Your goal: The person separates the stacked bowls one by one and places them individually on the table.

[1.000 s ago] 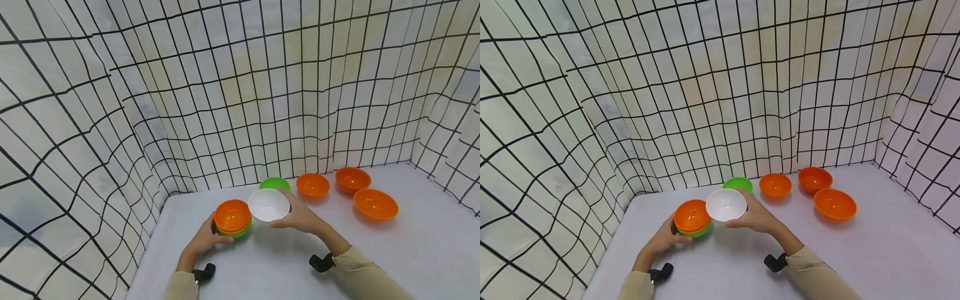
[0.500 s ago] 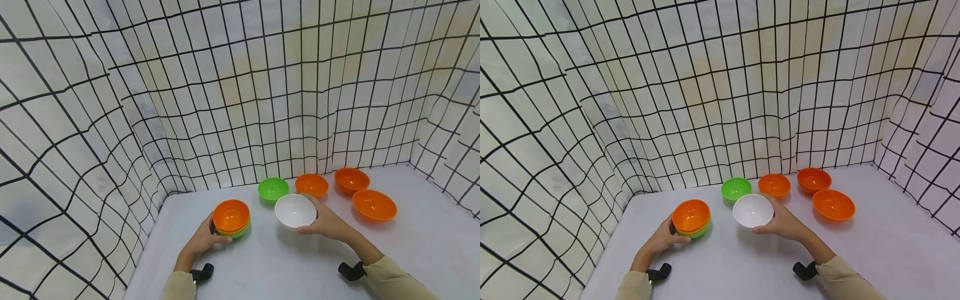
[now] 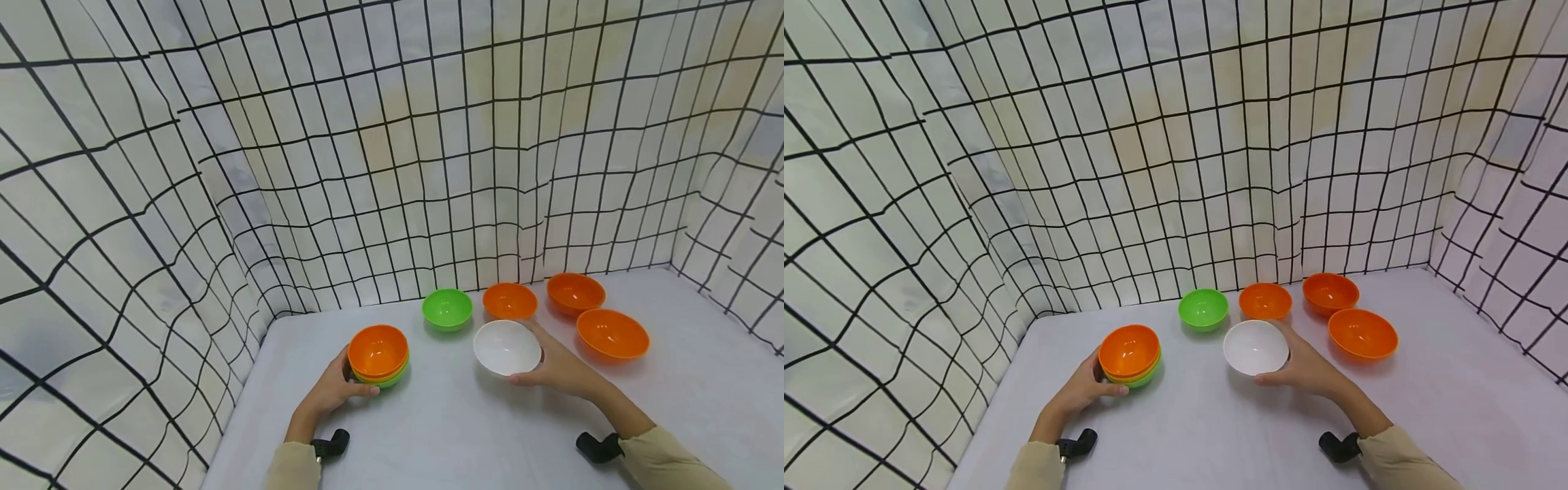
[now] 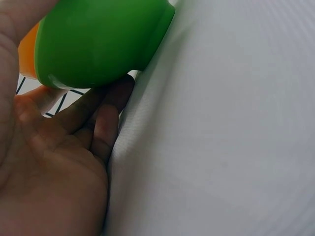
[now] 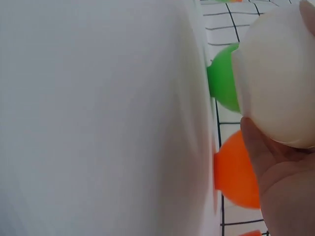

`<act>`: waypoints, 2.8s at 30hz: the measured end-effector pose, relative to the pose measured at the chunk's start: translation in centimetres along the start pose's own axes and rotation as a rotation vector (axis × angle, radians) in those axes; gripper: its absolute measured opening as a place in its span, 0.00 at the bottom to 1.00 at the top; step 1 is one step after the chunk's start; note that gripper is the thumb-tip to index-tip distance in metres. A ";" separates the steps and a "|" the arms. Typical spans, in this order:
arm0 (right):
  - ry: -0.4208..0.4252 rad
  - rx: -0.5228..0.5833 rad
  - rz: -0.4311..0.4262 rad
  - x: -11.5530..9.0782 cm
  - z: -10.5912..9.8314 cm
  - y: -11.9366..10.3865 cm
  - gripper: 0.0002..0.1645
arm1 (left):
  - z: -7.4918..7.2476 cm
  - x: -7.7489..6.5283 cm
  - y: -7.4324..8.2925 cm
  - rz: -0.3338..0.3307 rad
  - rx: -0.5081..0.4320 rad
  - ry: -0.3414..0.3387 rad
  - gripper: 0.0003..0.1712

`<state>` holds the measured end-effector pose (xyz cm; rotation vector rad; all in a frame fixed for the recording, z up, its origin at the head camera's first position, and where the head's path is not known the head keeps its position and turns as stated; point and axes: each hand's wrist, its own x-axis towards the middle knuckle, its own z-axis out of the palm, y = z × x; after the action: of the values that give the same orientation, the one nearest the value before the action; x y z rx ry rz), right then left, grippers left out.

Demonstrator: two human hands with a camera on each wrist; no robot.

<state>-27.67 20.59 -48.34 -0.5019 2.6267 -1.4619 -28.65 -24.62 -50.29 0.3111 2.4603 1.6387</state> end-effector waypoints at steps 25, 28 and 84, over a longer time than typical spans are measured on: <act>-0.042 -0.091 0.051 -0.6 -2.8 2.0 0.64 | 0.2 -0.1 0.1 -0.017 -0.019 0.006 0.61; -0.045 -0.095 0.071 -0.6 -3.0 2.1 0.65 | 0.2 -0.1 0.1 -0.010 -0.013 0.007 0.61; -0.112 -0.082 0.111 -0.7 -4.2 2.8 0.66 | 0.4 -0.1 0.3 -0.030 -0.027 0.017 0.61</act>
<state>-28.68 25.58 -48.51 -0.4246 2.5897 -1.2613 -28.47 -24.20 -50.13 0.2571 2.4404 1.6682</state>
